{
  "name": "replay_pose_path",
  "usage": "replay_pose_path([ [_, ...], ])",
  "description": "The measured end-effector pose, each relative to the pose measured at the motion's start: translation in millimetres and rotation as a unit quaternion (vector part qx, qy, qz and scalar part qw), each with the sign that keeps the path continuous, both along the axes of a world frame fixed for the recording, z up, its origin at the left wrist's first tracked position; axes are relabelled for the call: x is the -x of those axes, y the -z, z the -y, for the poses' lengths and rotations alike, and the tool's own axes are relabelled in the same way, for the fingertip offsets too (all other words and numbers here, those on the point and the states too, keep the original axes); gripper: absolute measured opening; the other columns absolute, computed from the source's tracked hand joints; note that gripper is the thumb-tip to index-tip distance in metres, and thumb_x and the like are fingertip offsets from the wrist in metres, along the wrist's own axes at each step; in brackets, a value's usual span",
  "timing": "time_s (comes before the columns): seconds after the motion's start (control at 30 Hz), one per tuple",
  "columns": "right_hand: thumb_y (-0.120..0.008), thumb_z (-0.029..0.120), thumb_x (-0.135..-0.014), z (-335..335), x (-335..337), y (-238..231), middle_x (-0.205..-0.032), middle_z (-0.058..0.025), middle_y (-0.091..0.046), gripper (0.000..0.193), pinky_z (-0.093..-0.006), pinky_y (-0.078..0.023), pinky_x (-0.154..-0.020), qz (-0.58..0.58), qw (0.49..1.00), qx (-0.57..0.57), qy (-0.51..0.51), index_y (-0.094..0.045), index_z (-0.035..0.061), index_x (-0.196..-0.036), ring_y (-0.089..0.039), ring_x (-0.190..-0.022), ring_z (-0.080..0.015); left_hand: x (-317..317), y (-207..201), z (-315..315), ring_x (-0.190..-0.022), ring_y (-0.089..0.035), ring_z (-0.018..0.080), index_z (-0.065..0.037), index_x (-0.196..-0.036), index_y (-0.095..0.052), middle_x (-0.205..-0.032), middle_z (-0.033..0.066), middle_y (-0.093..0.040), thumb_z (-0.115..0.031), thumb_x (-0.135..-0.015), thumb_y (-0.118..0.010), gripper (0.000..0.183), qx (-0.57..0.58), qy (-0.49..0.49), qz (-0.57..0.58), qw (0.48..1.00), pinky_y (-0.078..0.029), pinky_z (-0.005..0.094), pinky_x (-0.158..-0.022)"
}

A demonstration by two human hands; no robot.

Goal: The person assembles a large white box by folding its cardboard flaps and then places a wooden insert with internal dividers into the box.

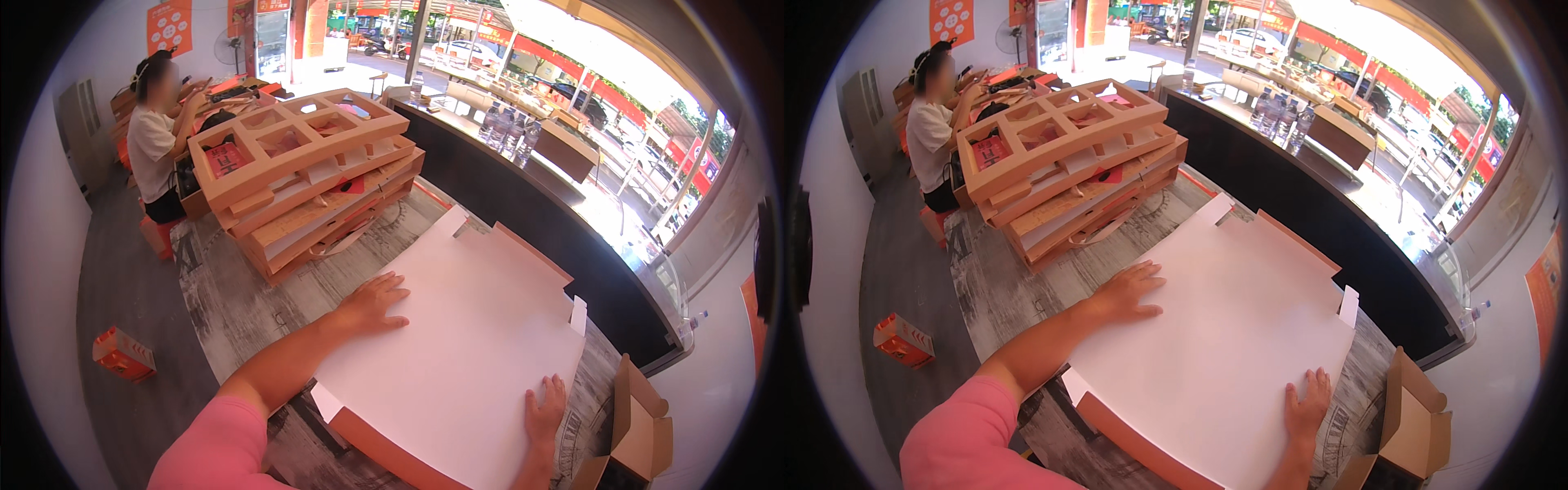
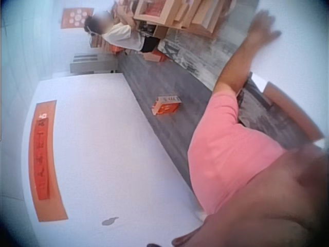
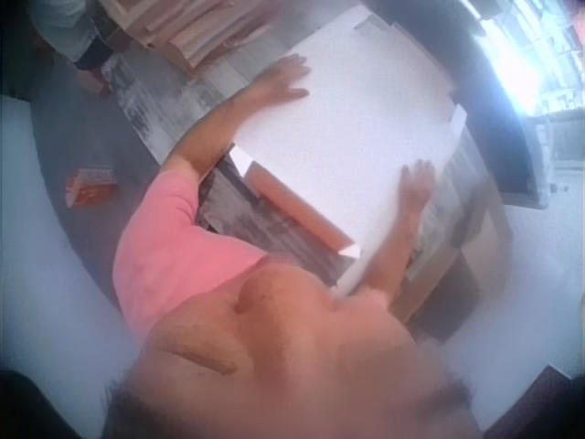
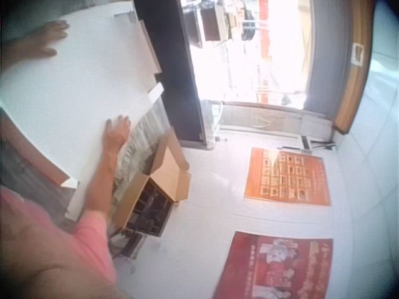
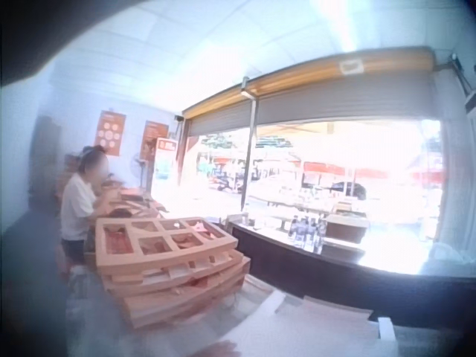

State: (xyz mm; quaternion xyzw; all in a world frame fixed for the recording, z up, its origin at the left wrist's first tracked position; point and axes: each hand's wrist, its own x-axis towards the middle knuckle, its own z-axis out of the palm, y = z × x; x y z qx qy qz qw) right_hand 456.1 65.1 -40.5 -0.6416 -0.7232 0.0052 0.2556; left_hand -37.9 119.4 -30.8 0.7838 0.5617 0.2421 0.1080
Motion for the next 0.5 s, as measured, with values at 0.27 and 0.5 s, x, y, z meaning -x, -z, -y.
replay_pose_path([
  [0.27, -0.079, 0.025, -0.088, -2, 0, -2, -0.152, -0.0256, -0.055, 0.053, -0.0527, -0.031, -0.125, -0.006, 1.000, -0.001, 0.013, -0.066, -0.0005, -0.133, -0.045, -0.146, -0.0439, -2, -3, -3, -0.156, -0.034, 0.0357, -0.006, -0.144, -0.063, -0.163, 0.0191, -0.044, -0.044, -0.090, -0.077, 0.067, 0.003, 0.004, -0.010, 1.000, -0.029, 0.0464, -0.127],
  [0.5, -0.078, 0.022, -0.089, 2, 8, -2, -0.154, -0.0262, -0.052, 0.053, -0.0533, -0.029, -0.126, -0.018, 1.000, 0.013, 0.016, -0.065, -0.0018, -0.134, -0.042, -0.148, -0.0438, 1, -9, 5, -0.157, -0.031, 0.0354, -0.006, -0.145, -0.062, -0.165, 0.0199, -0.042, -0.048, -0.093, -0.073, 0.068, 0.017, 0.007, -0.014, 1.000, -0.025, 0.0452, -0.129],
])
